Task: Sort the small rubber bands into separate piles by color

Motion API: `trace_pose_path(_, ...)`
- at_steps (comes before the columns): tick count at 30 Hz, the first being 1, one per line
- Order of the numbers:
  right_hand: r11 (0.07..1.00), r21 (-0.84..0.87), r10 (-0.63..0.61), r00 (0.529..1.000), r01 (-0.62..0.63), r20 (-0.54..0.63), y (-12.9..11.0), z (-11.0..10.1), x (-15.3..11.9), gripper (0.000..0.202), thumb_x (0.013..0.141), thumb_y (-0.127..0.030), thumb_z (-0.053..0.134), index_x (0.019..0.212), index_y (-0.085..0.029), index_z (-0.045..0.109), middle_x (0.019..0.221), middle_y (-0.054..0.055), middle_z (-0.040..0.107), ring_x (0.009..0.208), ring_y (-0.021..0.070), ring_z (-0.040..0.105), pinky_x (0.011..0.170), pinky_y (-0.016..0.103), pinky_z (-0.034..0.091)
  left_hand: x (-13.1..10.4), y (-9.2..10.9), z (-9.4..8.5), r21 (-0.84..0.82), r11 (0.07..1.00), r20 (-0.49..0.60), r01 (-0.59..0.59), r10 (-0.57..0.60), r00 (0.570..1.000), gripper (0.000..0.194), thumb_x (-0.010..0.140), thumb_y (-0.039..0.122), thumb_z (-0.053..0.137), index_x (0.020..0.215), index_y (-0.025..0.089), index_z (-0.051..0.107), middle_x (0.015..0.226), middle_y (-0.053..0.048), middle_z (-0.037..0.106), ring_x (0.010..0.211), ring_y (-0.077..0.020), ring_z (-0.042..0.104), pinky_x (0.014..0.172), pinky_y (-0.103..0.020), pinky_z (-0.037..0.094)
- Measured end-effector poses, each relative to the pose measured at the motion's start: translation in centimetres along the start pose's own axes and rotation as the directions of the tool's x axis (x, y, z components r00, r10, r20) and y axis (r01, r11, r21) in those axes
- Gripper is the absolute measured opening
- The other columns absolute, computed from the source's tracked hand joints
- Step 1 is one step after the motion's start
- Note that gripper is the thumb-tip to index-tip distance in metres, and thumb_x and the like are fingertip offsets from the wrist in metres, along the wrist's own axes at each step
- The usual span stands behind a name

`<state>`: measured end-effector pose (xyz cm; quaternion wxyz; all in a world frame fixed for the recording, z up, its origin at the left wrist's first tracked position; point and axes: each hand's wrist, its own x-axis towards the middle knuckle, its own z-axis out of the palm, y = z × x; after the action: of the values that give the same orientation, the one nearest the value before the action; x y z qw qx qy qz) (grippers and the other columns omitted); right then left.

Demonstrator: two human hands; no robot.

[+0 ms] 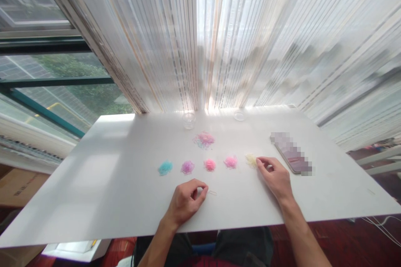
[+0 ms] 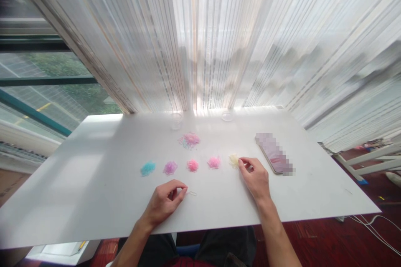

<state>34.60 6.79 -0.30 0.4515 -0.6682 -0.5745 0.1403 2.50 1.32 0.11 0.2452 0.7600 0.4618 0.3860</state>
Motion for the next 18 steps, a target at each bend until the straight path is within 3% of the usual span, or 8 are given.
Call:
trace_pose_path(13,0.999,-0.01,-0.042,0.994,0.041,-0.1,-1.0,-0.4,-1.0,0.037,0.093,-0.053,0.06,0.092,-0.019,0.075,0.086,0.007,0.073,0.064,0.0178,0.057,0.065,0.033,0.051,0.1,0.3,-0.4,-0.074,0.995,-0.047,0.067,-0.071,0.996,0.018,0.1,0.024,0.056,0.093,0.018,0.072,0.084,-0.002,0.075,0.058,-0.0102,0.057,0.057,-0.021,0.046)
trace_pose_path(16,0.982,0.02,-0.186,0.983,0.186,-0.006,-2.9,0.0,-3.1,0.025,0.096,-0.042,0.061,0.093,-0.021,0.073,0.081,0.004,0.069,0.064,0.0171,0.056,0.066,0.031,0.051,0.2,0.4,-0.7,-0.109,0.986,-0.075,0.125,-0.134,0.988,0.022,0.102,0.024,0.052,0.094,0.018,0.071,0.084,-0.003,0.074,0.062,-0.0116,0.06,0.058,-0.022,0.048)
trace_pose_path(18,0.953,0.108,-0.299,0.931,0.282,0.207,-4.4,0.8,-5.0,0.017,0.099,-0.034,0.06,0.097,-0.022,0.072,0.083,0.003,0.069,0.068,0.0171,0.06,0.063,0.029,0.051,0.2,0.5,-0.9,-0.095,0.988,-0.054,0.124,-0.129,0.99,0.02,0.101,0.023,0.052,0.098,0.018,0.071,0.085,-0.003,0.074,0.063,-0.0122,0.061,0.06,-0.023,0.049)
